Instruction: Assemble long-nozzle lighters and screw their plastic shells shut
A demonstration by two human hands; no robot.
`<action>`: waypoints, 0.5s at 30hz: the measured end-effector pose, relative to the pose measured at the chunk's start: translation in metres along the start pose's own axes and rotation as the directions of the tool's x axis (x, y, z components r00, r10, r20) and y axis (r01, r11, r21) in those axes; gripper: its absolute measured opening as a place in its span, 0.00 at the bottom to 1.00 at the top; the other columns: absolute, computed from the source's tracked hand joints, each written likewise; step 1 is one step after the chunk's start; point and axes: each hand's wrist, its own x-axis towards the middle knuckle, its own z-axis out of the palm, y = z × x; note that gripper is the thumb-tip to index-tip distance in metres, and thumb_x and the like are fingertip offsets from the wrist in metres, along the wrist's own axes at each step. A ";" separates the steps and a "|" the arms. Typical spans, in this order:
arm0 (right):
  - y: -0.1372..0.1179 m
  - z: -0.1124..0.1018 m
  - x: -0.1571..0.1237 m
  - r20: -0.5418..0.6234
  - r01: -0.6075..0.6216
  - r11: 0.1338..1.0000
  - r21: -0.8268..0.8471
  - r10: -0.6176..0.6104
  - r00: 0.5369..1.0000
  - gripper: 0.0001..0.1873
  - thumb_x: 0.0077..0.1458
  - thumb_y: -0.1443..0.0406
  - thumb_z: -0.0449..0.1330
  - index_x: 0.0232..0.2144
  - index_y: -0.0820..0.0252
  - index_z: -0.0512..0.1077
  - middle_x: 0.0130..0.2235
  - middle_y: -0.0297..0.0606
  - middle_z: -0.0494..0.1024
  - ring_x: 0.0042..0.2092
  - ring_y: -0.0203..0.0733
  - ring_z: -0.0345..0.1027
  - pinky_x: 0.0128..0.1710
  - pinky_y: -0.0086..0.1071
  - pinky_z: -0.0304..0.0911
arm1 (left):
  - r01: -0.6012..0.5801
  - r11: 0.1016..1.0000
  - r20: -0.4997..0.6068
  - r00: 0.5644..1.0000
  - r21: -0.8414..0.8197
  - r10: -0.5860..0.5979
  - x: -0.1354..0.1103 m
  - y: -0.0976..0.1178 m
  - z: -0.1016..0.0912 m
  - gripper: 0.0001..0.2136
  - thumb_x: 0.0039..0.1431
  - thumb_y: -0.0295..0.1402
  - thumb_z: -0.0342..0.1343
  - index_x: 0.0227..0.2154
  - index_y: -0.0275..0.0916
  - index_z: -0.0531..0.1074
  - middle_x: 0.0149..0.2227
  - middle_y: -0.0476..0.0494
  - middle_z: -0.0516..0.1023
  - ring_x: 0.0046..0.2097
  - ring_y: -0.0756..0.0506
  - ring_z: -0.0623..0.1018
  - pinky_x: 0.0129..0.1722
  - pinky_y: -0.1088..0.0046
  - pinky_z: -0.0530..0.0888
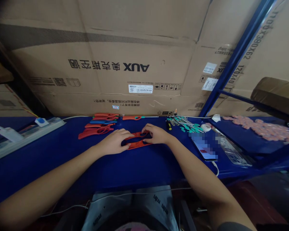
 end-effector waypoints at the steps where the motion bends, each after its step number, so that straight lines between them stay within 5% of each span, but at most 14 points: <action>1: 0.000 0.001 0.000 0.005 0.009 1.000 0.000 -0.009 1.000 0.16 0.52 0.65 0.68 0.45 0.60 0.73 0.44 0.40 0.71 0.29 0.31 0.61 0.32 0.28 0.62 | 0.009 1.000 0.005 1.000 0.007 -0.009 0.000 0.000 0.002 0.17 0.59 0.30 0.57 0.52 0.42 0.75 0.46 0.42 0.80 0.49 0.38 0.76 0.50 0.58 0.73; 6: 0.004 0.009 0.003 0.001 0.010 1.000 -0.008 -0.010 1.000 0.04 0.55 0.68 0.65 0.35 0.62 0.75 0.34 0.34 0.72 0.28 0.31 0.62 0.30 0.27 0.60 | 0.081 0.997 -0.008 0.997 0.019 -0.081 0.001 -0.005 0.011 0.19 0.56 0.22 0.53 0.50 0.39 0.75 0.49 0.40 0.79 0.50 0.39 0.78 0.51 0.60 0.75; 15: -0.001 0.008 0.002 0.011 0.009 1.000 -0.025 -0.009 1.000 0.04 0.53 0.70 0.65 0.33 0.62 0.75 0.32 0.33 0.72 0.28 0.31 0.63 0.30 0.26 0.60 | 0.115 0.993 -0.018 0.993 0.029 -0.114 0.003 -0.004 0.012 0.15 0.57 0.22 0.53 0.45 0.40 0.77 0.44 0.42 0.80 0.47 0.40 0.78 0.50 0.61 0.75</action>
